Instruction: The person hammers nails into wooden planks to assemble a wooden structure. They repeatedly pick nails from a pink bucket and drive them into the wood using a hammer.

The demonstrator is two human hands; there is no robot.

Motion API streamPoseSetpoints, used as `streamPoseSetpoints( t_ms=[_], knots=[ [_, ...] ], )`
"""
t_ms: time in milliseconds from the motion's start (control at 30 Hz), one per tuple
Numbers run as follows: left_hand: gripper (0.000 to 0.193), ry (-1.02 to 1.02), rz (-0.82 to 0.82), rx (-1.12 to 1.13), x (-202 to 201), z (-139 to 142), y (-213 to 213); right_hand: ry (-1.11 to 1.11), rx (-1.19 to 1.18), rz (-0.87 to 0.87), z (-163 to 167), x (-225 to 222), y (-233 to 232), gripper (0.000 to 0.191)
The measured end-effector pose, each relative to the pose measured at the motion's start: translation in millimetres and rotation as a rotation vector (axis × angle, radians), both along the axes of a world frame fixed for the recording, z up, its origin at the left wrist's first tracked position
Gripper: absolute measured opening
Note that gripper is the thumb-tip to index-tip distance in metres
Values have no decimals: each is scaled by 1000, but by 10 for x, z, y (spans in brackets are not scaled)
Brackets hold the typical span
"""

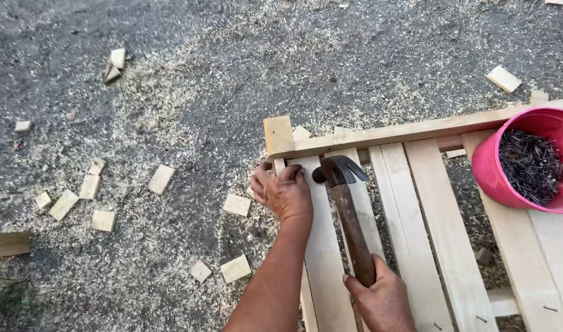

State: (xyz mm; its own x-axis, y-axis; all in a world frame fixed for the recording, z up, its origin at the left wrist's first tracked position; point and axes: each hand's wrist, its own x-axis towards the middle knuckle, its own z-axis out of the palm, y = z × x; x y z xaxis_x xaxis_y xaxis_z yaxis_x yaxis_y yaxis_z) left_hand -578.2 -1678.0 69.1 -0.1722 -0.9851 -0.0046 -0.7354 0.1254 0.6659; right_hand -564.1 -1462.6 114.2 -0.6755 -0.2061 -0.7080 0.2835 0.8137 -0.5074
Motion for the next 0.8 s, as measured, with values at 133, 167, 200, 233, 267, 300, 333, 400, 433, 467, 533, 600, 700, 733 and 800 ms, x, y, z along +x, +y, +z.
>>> streamPoseSetpoints(
  t_ms=[133,167,200,233,267,300,333,400,433,467,533,600,700,733,800],
  knots=[
    [4,29,-40,100,0,27,-50,13,-2,51,-173,-90,55,48],
    [7,40,-52,117,4,39,-62,-8,37,43,-216,-99,58,46],
    [9,41,-65,146,16,49,-62,-41,87,36,-249,-83,78,45],
    [5,-17,-71,213,30,60,-63,-69,136,28,-281,-85,95,44],
    [1,-57,-80,265,18,66,-85,-36,120,65,-320,-123,98,48],
    [3,-91,-91,314,11,71,-97,2,103,100,-353,-150,106,53],
    [3,-54,-77,308,-12,72,-113,37,90,137,-389,-181,113,58],
    [4,-18,-38,323,-23,65,-120,13,98,77,-439,-174,155,57],
    [5,-9,-42,268,-30,60,-124,0,103,46,-459,-166,175,57],
    [7,12,-50,207,-66,54,-147,-5,91,46,-484,-168,175,57],
    [8,6,-66,151,-128,46,-174,-15,70,47,-511,-140,174,55],
    [5,-76,-83,164,-155,45,-185,-117,97,-36,-505,-101,165,54],
    [5,-103,-104,143,-167,52,-189,-120,106,-61,-441,-86,113,52],
    [7,-100,-102,143,-156,54,-184,-100,105,-54,-404,-75,96,51],
    [10,-63,-103,131,-147,56,-183,-90,83,14,-333,-140,23,51]
  ],
)
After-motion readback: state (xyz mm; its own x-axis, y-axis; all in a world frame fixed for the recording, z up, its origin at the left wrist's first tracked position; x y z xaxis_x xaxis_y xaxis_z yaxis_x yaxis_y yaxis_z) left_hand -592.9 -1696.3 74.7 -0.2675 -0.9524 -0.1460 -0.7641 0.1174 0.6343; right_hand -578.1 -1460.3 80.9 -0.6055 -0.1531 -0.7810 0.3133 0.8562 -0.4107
